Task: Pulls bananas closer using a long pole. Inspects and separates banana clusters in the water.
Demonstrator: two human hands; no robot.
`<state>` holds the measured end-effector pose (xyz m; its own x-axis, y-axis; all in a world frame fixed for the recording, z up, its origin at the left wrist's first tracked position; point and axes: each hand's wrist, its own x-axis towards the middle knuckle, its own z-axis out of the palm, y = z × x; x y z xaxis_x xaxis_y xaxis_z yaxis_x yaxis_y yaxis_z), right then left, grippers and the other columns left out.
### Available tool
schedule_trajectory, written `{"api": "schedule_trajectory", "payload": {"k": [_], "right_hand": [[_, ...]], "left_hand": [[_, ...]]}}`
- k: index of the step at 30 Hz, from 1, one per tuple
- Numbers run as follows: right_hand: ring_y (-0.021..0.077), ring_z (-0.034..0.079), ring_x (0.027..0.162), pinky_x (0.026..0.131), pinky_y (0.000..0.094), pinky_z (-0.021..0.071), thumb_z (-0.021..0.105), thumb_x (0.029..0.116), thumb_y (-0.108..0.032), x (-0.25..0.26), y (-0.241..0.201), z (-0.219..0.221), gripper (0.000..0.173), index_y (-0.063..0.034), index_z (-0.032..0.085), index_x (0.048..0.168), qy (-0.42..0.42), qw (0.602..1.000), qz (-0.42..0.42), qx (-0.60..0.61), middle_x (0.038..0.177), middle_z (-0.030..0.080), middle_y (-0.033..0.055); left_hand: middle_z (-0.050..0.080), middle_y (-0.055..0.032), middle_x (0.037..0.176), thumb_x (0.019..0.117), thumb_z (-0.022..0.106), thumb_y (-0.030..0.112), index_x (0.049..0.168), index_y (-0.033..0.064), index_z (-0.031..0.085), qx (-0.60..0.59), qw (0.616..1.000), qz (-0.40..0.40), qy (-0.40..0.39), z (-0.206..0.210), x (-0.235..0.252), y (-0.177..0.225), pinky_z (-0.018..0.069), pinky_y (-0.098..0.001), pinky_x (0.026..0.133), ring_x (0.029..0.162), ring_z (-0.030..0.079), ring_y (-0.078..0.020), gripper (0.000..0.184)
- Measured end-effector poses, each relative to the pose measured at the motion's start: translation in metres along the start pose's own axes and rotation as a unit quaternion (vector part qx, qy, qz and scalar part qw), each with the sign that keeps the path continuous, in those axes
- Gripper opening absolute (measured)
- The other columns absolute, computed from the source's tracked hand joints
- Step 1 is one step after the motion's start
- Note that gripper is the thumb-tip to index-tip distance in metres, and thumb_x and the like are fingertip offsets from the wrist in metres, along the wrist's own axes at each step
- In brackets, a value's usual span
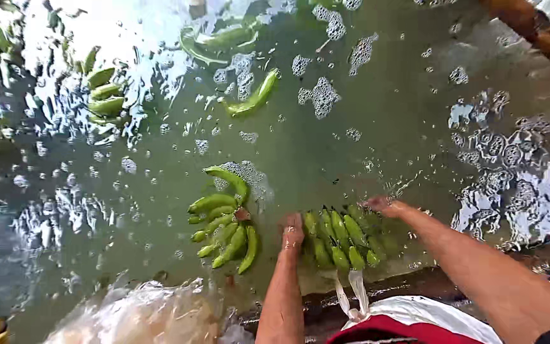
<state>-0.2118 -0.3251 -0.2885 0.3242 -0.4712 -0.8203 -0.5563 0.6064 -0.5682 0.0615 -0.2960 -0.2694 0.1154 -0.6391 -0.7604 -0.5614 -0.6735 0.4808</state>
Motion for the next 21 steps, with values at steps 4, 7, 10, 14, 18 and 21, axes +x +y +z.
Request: {"api": "schedule_trajectory", "payload": {"k": [4, 7, 10, 14, 18, 21], "right_hand": [[0.0374, 0.052, 0.132, 0.115, 0.0484, 0.0357, 0.046, 0.1073, -0.015, -0.004, 0.014, 0.000, 0.038, 0.0108, 0.059, 0.133, -0.054, 0.995, -0.075, -0.022, 0.140, 0.056, 0.0304], [0.0399, 0.049, 0.137, 0.118, 0.0525, 0.0319, 0.052, 0.1073, -0.020, -0.019, -0.006, 0.003, 0.039, 0.0073, 0.061, 0.134, -0.072, 0.992, -0.079, -0.065, 0.143, 0.055, 0.0295], [0.0369, 0.060, 0.117, 0.106, 0.0513, 0.0405, 0.048, 0.1089, -0.018, -0.018, -0.015, 0.019, 0.037, 0.0117, 0.066, 0.121, -0.011, 0.996, -0.062, -0.058, 0.122, 0.064, 0.0310], [0.0454, 0.056, 0.126, 0.107, 0.0602, 0.0392, 0.042, 0.1099, -0.019, -0.014, -0.046, 0.025, 0.041, 0.0136, 0.062, 0.124, 0.021, 0.987, 0.084, -0.137, 0.130, 0.059, 0.0345], [0.0454, 0.054, 0.130, 0.111, 0.0605, 0.0374, 0.039, 0.1123, -0.024, -0.018, -0.051, 0.028, 0.044, 0.0095, 0.061, 0.131, 0.039, 0.988, 0.025, -0.150, 0.133, 0.060, 0.0330], [0.0379, 0.058, 0.125, 0.111, 0.0524, 0.0394, 0.034, 0.1130, -0.020, -0.022, -0.040, 0.030, 0.044, 0.0096, 0.062, 0.128, 0.002, 0.992, -0.100, -0.075, 0.129, 0.063, 0.0295]], "left_hand": [[0.041, -0.0303, 0.156, 0.1138, 0.031, 0.020, 0.150, -0.0082, 0.041, 0.063, 0.995, -0.063, -0.036, -0.001, -0.004, 0.002, 0.0251, -0.0508, 0.124, 0.149, 0.036, -0.0406, 0.047], [0.044, -0.0317, 0.152, 0.1133, 0.031, 0.016, 0.146, -0.0125, 0.044, 0.020, 0.999, -0.020, -0.023, -0.003, -0.009, -0.009, 0.0278, -0.0476, 0.123, 0.147, 0.040, -0.0390, 0.046], [0.062, -0.0308, 0.131, 0.1108, 0.027, 0.012, 0.129, -0.0140, 0.059, -0.028, 0.996, 0.081, 0.016, 0.009, -0.015, -0.008, 0.0393, -0.0477, 0.114, 0.129, 0.057, -0.0366, 0.046], [0.068, -0.0281, 0.121, 0.1095, 0.038, 0.019, 0.123, -0.0097, 0.066, 0.020, 0.989, 0.142, -0.021, 0.014, -0.019, 0.000, 0.0433, -0.0514, 0.109, 0.121, 0.063, -0.0356, 0.043], [0.070, -0.0251, 0.113, 0.1096, 0.039, 0.024, 0.120, -0.0063, 0.069, 0.081, 0.978, 0.155, -0.116, 0.005, -0.011, 0.024, 0.0452, -0.0531, 0.103, 0.113, 0.065, -0.0334, 0.044], [0.066, -0.0263, 0.106, 0.1111, 0.039, 0.027, 0.111, -0.0081, 0.067, 0.117, 0.974, 0.087, -0.171, 0.006, -0.003, 0.049, 0.0457, -0.0554, 0.098, 0.105, 0.063, -0.0355, 0.044]]}}
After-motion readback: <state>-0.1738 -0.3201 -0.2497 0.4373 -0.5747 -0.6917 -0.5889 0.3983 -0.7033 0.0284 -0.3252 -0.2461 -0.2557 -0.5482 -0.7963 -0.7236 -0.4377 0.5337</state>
